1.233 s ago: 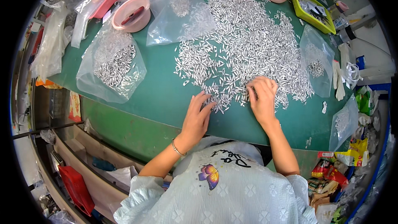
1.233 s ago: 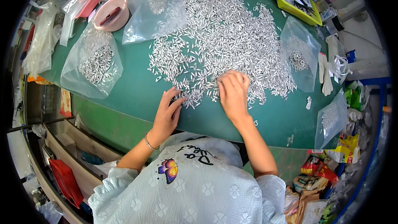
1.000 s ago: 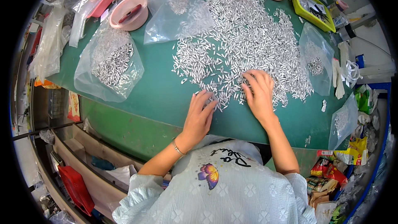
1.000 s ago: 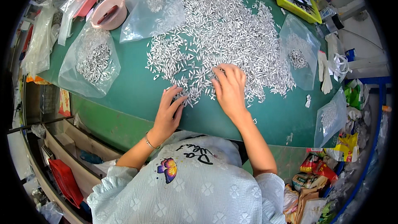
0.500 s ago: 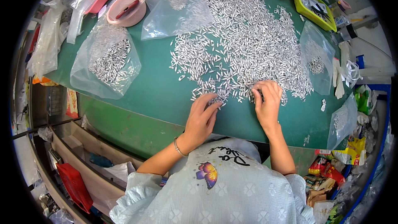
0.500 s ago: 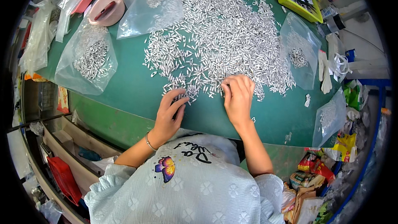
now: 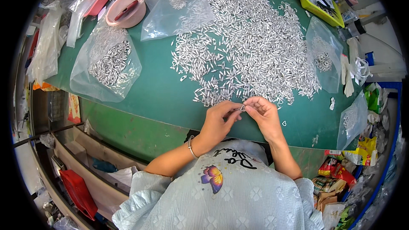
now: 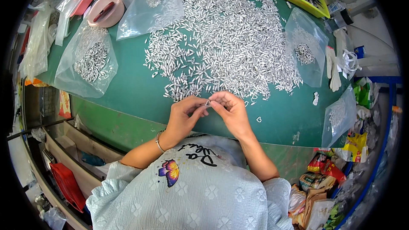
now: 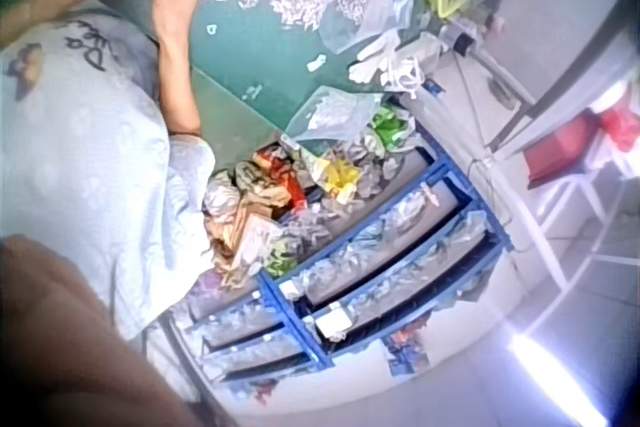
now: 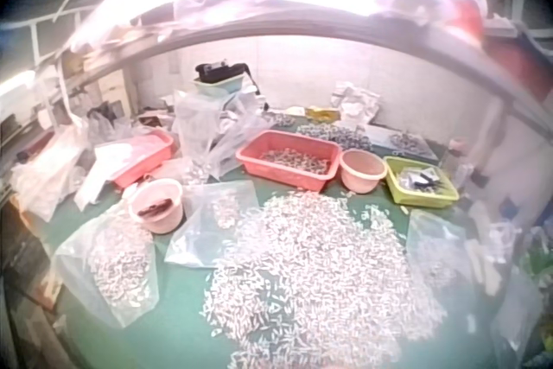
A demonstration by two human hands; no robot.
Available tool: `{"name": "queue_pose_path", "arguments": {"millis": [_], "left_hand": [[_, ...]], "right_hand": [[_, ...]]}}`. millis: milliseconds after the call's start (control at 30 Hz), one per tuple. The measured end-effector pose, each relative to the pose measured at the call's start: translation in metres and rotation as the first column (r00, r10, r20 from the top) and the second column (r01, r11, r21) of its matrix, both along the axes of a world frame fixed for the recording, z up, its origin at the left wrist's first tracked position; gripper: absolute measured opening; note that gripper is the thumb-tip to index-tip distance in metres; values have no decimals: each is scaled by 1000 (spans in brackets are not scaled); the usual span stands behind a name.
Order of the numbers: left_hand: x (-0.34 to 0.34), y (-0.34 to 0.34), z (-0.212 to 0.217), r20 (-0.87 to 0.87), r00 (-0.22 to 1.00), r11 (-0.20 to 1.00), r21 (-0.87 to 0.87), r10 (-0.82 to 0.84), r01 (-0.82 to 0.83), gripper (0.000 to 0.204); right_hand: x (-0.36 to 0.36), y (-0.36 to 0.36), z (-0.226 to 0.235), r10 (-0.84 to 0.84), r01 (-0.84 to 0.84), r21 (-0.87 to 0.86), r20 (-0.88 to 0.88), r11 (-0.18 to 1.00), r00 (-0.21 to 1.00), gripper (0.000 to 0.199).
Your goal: The person sorts small silver fasteners on a green table, picking them up one by one and placing them into a plastic bag. The person repeatedly gathers fasteners from the table and transfers them into the bag.
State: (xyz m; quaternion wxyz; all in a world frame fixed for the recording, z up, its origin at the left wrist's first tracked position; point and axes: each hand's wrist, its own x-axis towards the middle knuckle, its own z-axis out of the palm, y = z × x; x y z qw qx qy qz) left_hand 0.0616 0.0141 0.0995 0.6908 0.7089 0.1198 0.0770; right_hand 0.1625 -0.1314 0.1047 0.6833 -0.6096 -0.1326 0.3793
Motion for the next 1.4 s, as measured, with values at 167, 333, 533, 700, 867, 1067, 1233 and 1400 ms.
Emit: {"name": "queue_pose_path", "arguments": {"millis": [167,333,533,700,867,1067,1233,1400], "left_hand": [[-5,4,-2,-152,986,979,-201,-62,31,23],[-20,10,-2,-236,958,734,-678,-162,-42,24],[-52,8,-15,-177,862,391,-920,-475,26,31],[-62,5,-14,-220,830,345,-938,-513,-36,27],[-68,4,-25,-206,845,307,-950,-494,-53,31],[-70,5,-30,-215,847,330,-943,-486,-50,31],[-73,6,-26,-250,852,389,-919,-460,-60,32],[-72,6,-14,-201,904,263,-959,-377,-103,31]], "right_hand": [[2,-6,3,-67,69,-50,32,996,997,10],[33,-13,11,36,459,-286,877,841,480,19],[16,39,5,283,143,-333,915,932,286,20],[14,39,-15,349,135,-369,925,919,151,14],[12,23,-19,287,161,-331,926,930,245,16],[8,40,-22,337,215,-359,932,908,134,18],[7,26,-19,298,185,-331,936,925,186,14],[-16,4,10,266,-47,-271,868,961,420,13]]}}
